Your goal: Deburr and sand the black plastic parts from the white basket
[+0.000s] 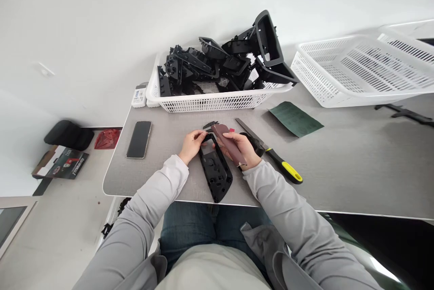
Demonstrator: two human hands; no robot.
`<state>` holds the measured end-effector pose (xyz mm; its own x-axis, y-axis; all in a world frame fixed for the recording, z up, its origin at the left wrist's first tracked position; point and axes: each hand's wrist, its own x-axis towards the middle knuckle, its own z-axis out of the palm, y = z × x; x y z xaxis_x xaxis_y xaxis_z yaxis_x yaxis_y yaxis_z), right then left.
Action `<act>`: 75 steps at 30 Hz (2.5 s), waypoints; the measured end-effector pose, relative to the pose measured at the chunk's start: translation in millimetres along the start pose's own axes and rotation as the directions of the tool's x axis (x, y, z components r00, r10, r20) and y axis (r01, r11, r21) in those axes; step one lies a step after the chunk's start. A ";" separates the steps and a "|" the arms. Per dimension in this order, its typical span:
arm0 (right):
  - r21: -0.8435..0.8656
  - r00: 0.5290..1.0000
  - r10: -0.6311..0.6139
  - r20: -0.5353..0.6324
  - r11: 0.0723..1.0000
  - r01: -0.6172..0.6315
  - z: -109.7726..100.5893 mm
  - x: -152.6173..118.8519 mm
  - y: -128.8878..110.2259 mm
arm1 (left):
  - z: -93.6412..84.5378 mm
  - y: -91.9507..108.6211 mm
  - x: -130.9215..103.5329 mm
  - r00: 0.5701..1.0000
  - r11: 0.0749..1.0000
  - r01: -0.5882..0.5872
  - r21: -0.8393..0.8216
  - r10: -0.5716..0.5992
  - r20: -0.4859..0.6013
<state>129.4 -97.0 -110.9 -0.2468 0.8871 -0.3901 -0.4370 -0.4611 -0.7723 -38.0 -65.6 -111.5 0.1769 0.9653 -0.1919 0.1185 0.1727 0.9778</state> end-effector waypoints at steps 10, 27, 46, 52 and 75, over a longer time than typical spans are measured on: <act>0.140 0.997 -0.042 0.067 0.990 0.032 -2.3 4.4 1.6 | -12.3 2.6 0.8 0.963 0.878 -0.270 0.395 0.252 0.099; 0.281 0.998 -0.026 0.055 0.960 0.009 -1.9 6.7 3.2 | -13.8 -0.3 0.7 0.893 0.688 -0.439 0.577 0.406 0.195; 0.312 0.998 -0.047 0.032 0.949 0.035 0.5 4.7 0.8 | -19.1 -9.0 7.2 0.827 0.588 -0.550 0.593 0.483 0.288; 0.284 0.999 -0.052 0.003 0.958 0.049 2.6 2.6 -0.5 | -19.0 -9.4 7.2 0.844 0.645 -0.527 0.554 0.475 0.250; 0.332 0.983 -0.176 0.059 0.932 0.147 4.7 -2.7 -6.9 | -17.0 6.8 6.1 0.957 0.956 0.224 -0.189 -0.179 0.226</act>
<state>129.1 -96.4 -102.2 -0.2168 0.9517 -0.2174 -0.7307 -0.3058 -0.6104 -52.8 -55.2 -104.6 0.3692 0.8489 -0.3782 -0.0319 0.4183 0.9078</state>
